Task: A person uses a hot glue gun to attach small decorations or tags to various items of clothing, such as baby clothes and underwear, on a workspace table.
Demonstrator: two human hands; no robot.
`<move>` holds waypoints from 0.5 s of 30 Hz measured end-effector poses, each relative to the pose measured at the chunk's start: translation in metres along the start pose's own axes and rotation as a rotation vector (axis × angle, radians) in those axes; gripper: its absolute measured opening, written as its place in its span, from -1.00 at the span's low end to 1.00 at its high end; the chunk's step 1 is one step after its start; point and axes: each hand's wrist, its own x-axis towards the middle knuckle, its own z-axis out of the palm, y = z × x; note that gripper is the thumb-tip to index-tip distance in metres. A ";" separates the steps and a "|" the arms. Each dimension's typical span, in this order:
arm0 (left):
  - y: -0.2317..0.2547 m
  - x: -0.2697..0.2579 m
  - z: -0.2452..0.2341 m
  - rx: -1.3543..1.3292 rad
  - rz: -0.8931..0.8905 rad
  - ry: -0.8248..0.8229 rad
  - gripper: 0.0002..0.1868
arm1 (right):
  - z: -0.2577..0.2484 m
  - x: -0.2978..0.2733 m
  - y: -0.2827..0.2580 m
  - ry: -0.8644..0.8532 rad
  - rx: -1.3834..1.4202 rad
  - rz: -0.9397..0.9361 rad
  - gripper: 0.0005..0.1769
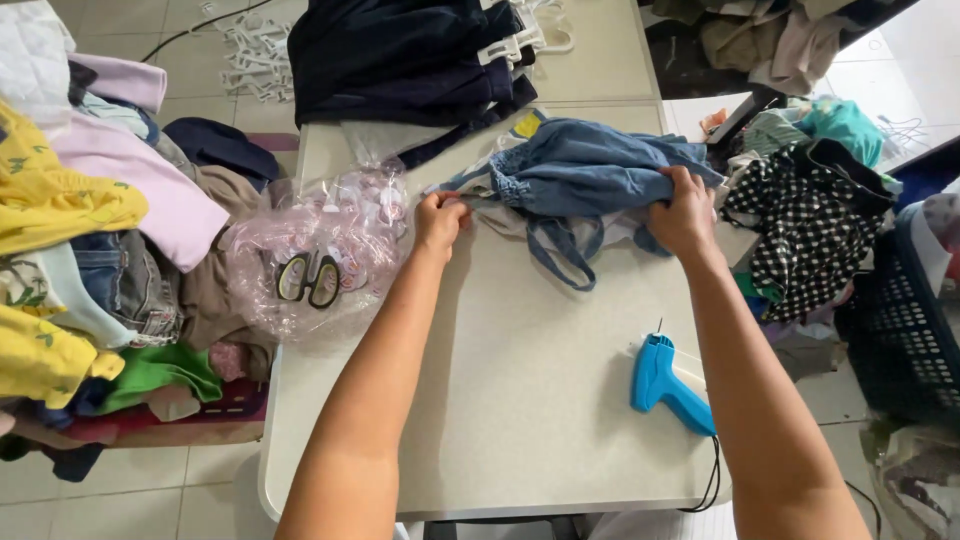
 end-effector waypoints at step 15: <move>0.005 -0.030 -0.005 1.159 0.764 0.070 -0.92 | 0.011 -0.033 -0.013 -0.152 -0.168 -0.105 -0.13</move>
